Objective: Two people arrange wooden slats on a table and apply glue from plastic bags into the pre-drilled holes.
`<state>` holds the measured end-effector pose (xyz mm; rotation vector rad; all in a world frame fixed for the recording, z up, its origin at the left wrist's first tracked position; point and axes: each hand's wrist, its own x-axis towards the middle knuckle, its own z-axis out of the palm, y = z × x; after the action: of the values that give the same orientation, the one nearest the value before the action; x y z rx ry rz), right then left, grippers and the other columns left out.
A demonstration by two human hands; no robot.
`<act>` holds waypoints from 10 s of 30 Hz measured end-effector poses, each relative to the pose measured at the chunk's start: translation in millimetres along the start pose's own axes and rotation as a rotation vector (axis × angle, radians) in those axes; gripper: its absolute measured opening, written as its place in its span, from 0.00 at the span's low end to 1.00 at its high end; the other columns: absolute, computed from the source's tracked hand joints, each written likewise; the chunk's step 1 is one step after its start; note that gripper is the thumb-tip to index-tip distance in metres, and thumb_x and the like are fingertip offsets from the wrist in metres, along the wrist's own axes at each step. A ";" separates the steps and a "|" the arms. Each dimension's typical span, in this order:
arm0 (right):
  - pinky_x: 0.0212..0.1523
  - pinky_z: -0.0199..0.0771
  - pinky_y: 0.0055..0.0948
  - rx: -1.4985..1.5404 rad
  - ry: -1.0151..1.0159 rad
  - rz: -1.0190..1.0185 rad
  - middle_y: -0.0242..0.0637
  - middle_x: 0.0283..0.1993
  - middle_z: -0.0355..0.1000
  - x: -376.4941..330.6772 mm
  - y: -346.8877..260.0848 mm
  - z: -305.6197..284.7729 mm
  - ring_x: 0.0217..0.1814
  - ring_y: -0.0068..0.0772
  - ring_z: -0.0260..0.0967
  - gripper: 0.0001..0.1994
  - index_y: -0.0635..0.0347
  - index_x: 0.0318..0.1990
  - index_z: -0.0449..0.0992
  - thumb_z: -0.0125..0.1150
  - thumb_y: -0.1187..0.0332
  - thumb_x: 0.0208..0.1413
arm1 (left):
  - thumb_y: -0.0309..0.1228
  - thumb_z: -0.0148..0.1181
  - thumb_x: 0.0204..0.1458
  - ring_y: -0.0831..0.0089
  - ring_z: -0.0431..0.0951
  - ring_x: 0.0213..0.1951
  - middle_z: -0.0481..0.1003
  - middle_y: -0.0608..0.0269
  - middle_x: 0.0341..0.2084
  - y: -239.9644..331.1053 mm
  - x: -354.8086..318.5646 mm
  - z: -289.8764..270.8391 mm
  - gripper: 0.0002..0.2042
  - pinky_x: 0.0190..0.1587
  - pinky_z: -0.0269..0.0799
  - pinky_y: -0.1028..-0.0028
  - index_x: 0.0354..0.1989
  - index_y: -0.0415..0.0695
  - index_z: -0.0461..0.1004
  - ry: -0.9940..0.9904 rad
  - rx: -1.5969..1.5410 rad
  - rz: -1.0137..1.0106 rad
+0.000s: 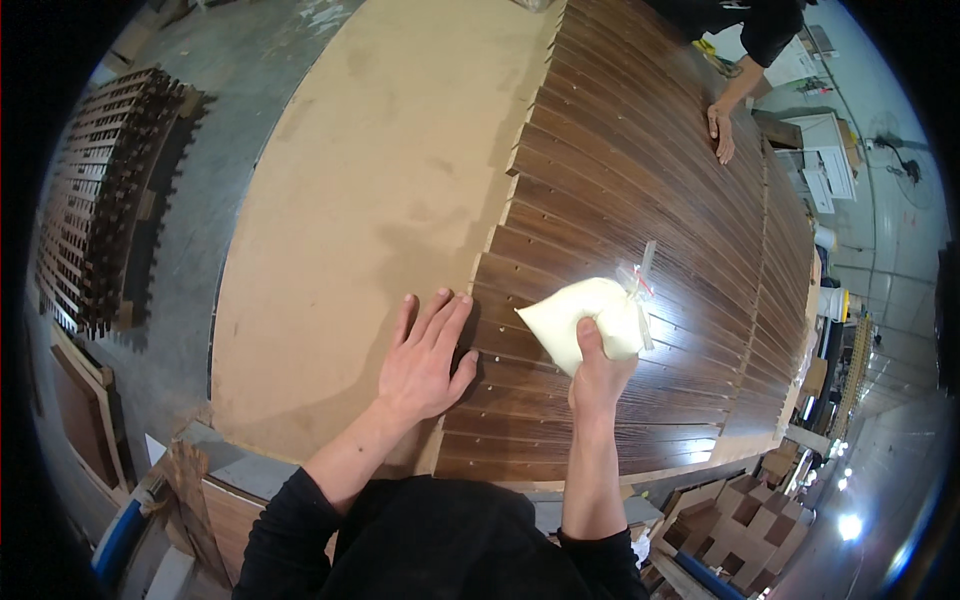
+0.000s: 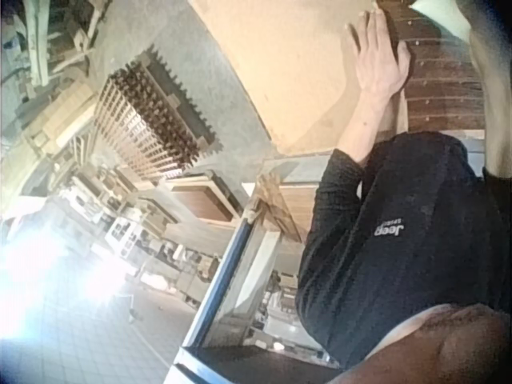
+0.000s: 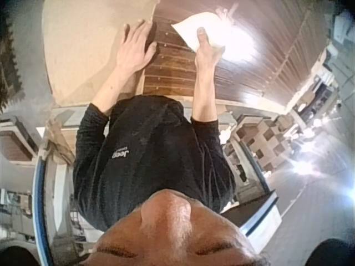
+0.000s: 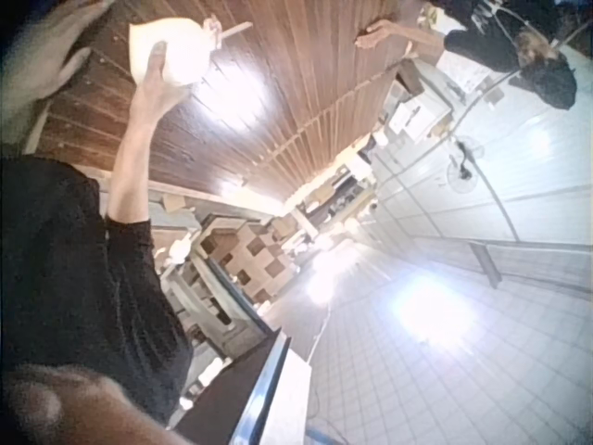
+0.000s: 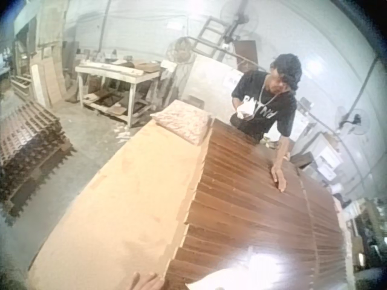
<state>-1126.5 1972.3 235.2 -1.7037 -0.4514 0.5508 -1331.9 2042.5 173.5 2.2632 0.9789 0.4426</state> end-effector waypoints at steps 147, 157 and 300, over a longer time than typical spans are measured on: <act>0.57 0.77 0.33 0.022 0.070 -0.020 0.40 0.54 0.80 164.1 -29.9 55.6 0.55 0.30 0.78 0.24 0.68 0.60 0.77 0.75 0.73 0.57 | 0.41 0.67 0.51 0.51 0.66 0.72 0.72 0.49 0.64 -1.1 7.3 -2.8 0.38 0.77 0.47 0.41 0.70 0.37 0.64 -0.019 -0.014 0.010; 0.56 0.77 0.32 0.001 -0.002 -0.106 0.39 0.53 0.80 188.0 -26.0 81.2 0.53 0.28 0.77 0.23 0.68 0.59 0.77 0.75 0.73 0.57 | 0.42 0.69 0.50 0.57 0.66 0.72 0.72 0.54 0.65 0.7 4.3 -4.6 0.38 0.77 0.46 0.45 0.70 0.40 0.65 -0.023 0.006 -0.009; 0.36 0.89 0.45 1.314 -0.376 0.381 0.40 0.67 0.72 89.4 51.3 -57.5 0.66 0.66 0.72 0.40 0.35 0.71 0.67 0.55 0.27 0.56 | 0.33 0.62 0.60 0.47 0.64 0.70 0.71 0.51 0.63 -18.6 243.8 33.4 0.25 0.70 0.63 0.50 0.65 0.44 0.68 0.346 -0.106 -0.042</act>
<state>-1020.3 1967.9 183.8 -0.3980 0.0431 1.1274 -1161.5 2219.4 149.9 2.1066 1.1396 0.8676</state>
